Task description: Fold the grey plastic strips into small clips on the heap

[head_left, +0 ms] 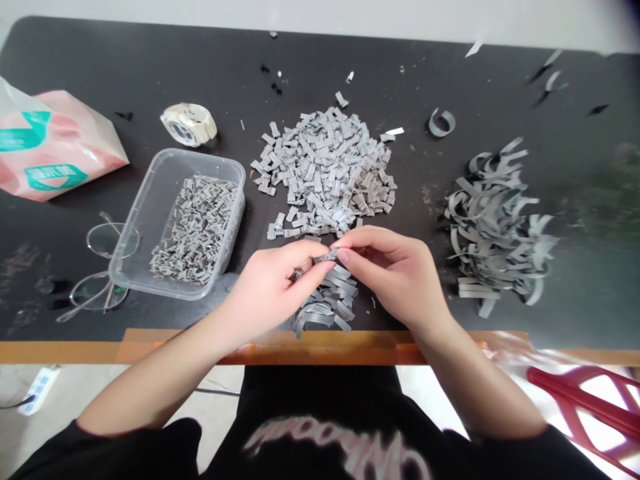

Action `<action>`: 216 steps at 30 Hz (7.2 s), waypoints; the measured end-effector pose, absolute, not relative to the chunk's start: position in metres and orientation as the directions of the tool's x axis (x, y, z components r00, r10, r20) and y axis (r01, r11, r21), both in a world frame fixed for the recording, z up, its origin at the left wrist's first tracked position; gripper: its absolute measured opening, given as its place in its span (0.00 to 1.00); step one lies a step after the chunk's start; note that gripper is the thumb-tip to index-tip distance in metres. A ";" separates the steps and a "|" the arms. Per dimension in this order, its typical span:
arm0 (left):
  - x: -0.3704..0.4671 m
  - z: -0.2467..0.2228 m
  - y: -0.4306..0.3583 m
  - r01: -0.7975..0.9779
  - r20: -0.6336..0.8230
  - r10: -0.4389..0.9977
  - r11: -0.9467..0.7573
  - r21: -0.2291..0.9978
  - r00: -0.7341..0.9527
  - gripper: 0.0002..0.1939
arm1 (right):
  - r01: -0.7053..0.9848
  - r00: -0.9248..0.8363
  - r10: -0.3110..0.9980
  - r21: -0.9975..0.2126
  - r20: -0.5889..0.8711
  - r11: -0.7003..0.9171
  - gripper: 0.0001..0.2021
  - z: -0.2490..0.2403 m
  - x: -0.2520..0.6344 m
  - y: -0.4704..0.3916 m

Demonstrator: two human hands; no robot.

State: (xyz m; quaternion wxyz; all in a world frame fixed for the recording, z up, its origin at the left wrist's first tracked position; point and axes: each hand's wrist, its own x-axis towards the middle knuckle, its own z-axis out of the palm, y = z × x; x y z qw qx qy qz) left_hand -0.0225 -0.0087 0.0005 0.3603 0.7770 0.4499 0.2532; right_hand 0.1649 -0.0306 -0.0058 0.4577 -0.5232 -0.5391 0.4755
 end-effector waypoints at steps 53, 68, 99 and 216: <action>-0.024 -0.013 -0.012 0.654 0.431 0.707 -0.698 0.292 0.561 0.10 | -0.209 -0.220 0.908 -0.892 -0.356 -0.400 0.11 -0.017 0.163 -0.023; -0.025 0.000 -0.003 0.593 -0.024 0.912 -0.245 0.767 0.409 0.11 | 0.238 0.035 0.991 -0.962 -0.130 -0.134 0.04 -0.010 0.173 -0.017; -0.013 0.000 0.003 -0.145 -0.529 0.699 0.659 0.738 0.481 0.06 | 0.297 -0.194 0.981 -0.951 0.021 0.080 0.08 -0.022 0.166 -0.022; -0.028 0.003 -0.006 0.466 0.090 0.744 -0.502 0.729 0.662 0.13 | -0.329 -0.224 0.928 -0.873 -0.298 -0.360 0.09 -0.013 0.174 -0.020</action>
